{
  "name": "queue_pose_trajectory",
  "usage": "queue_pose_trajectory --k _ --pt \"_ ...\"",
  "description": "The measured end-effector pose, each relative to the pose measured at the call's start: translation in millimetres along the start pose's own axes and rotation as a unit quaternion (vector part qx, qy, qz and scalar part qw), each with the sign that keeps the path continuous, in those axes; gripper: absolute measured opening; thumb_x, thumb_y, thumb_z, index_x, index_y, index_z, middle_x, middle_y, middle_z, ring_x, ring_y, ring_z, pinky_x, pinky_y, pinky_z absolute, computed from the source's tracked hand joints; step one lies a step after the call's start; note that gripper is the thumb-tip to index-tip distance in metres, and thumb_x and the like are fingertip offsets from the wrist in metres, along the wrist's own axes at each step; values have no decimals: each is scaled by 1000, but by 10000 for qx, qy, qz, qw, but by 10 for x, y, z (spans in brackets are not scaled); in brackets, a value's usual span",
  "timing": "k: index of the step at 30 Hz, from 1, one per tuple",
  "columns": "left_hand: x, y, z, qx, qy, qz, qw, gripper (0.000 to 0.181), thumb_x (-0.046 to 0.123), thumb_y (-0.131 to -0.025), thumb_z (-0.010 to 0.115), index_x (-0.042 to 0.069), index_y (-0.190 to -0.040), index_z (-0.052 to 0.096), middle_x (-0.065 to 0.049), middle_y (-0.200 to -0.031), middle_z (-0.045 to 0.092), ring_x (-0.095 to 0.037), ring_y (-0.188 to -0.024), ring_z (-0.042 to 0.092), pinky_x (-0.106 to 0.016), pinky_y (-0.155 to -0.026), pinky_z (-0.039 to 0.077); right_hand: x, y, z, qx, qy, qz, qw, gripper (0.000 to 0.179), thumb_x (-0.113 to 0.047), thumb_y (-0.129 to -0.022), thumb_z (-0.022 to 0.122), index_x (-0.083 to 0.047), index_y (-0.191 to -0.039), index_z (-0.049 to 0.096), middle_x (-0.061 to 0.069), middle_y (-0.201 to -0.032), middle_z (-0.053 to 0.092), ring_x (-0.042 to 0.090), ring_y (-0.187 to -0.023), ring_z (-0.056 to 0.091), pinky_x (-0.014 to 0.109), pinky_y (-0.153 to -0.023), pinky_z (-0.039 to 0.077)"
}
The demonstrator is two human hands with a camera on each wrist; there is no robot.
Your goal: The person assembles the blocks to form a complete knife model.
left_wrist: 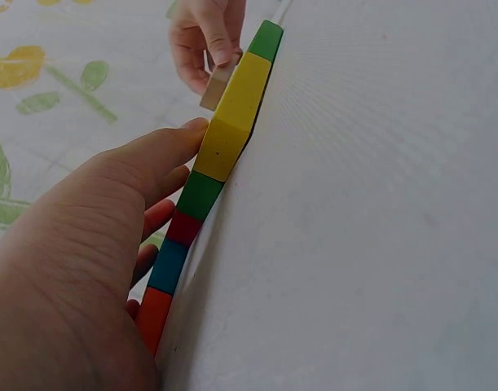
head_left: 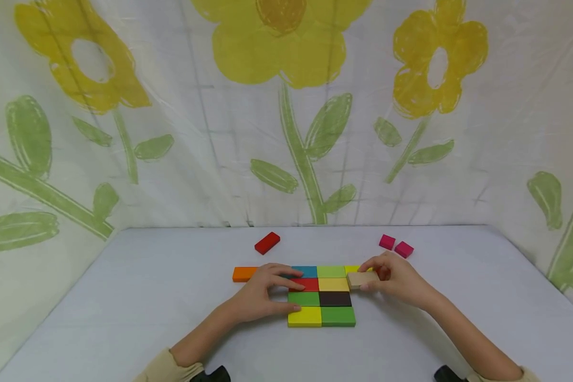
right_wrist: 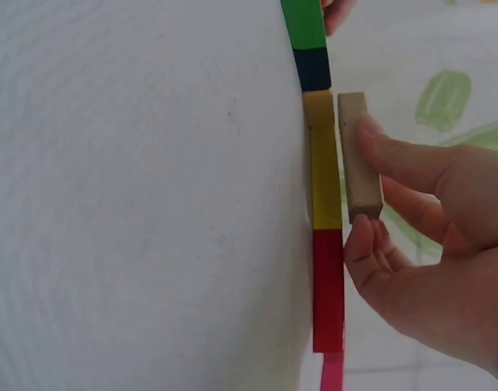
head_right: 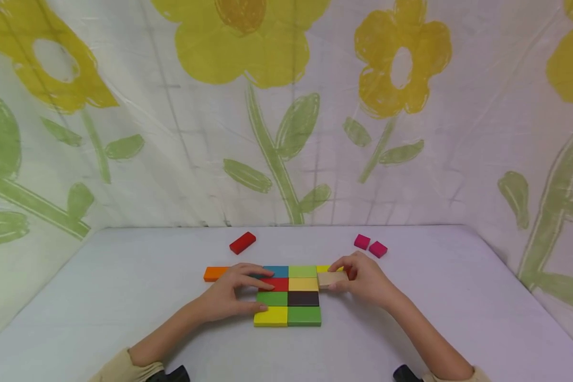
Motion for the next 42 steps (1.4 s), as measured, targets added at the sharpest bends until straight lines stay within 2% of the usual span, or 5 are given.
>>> queue_pose_trajectory --k 4,12,28,42 --pt "6 -1 -6 -10 11 -7 10000 34 34 -89 84 26 -122 81 8 -143 65 -24 -139 48 -62 -114 36 7 -7 17 -76 -17 53 10000 29 -15 -83 90 -5 -107 77 0 -84 54 19 -80 50 23 -61 43" --pt "26 -4 -20 18 -33 37 10000 34 34 -89 84 25 -122 81 7 -143 65 -23 -139 48 -61 -113 38 22 -17 20 -99 87 66 9999 29 -16 -82 91 -6 -106 77 1 -83 53 20 -81 48 25 -62 41" --pt "23 -7 -18 10 -30 15 10000 35 35 -89 84 26 -122 81 7 -142 65 -23 -139 49 -61 -113 38 50 -9 73 -207 65 211 9995 28 -16 -83 91 -10 -105 75 3 -93 56 19 -80 50 24 -63 46" --pt "20 -3 -7 17 -85 -2 10000 35 36 -89 84 26 -123 81 8 -142 65 -22 -138 49 -61 -112 38 39 9 72 -225 130 92 9996 29 -15 -83 90 -9 -106 74 4 -96 57 19 -83 49 23 -64 46"
Point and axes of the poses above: each hand's wrist, its own y-axis away from the middle knuckle, its own z-axis out of the palm, x = y × z, the point moved 5 cm from there along -y, towards the middle knuckle
